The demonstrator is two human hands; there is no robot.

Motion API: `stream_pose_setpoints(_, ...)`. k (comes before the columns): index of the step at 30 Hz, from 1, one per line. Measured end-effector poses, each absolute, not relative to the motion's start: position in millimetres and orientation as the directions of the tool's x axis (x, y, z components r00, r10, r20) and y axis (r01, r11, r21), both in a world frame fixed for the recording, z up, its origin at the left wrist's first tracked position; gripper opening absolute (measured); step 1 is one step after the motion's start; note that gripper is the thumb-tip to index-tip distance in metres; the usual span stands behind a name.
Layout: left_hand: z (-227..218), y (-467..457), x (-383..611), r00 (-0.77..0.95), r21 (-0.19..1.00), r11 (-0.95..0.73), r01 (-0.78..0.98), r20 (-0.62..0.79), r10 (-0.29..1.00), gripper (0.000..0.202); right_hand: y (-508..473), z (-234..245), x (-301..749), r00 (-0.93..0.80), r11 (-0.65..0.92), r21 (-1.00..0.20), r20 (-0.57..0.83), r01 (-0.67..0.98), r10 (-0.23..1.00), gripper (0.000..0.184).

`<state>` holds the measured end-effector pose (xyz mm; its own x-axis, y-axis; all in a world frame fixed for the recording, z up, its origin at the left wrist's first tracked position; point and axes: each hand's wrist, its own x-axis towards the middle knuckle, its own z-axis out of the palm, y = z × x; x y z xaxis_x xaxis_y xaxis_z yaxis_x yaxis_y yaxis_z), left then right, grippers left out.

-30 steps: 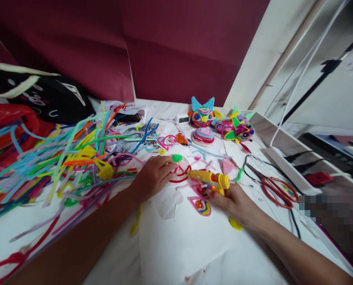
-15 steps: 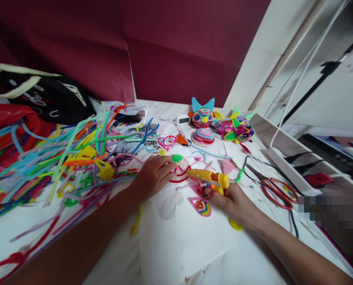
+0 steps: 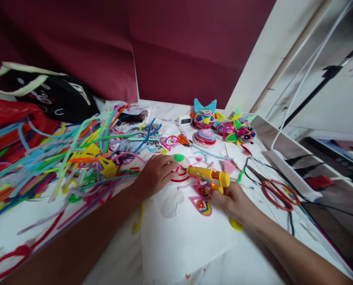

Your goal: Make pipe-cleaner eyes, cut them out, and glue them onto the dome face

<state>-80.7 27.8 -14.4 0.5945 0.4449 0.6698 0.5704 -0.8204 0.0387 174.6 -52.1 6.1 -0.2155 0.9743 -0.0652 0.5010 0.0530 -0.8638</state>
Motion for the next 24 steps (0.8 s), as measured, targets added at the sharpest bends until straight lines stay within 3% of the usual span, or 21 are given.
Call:
stream_pose_setpoints(11, -17, 29, -80, 0.578, 0.062, -0.823, 0.565, 0.682, 0.448, 0.02, -50, 10, 166, -0.265, 0.078, -0.904, -0.041, 0.421, 0.963, 0.03)
stream_pose_setpoints(24, -19, 30, -80, 0.564, 0.068, -0.844, 0.532, 0.715, 0.413, 0.02, -50, 5, 163, -0.205, 0.051, -0.855, -0.066, 0.516, 0.976, 0.035)
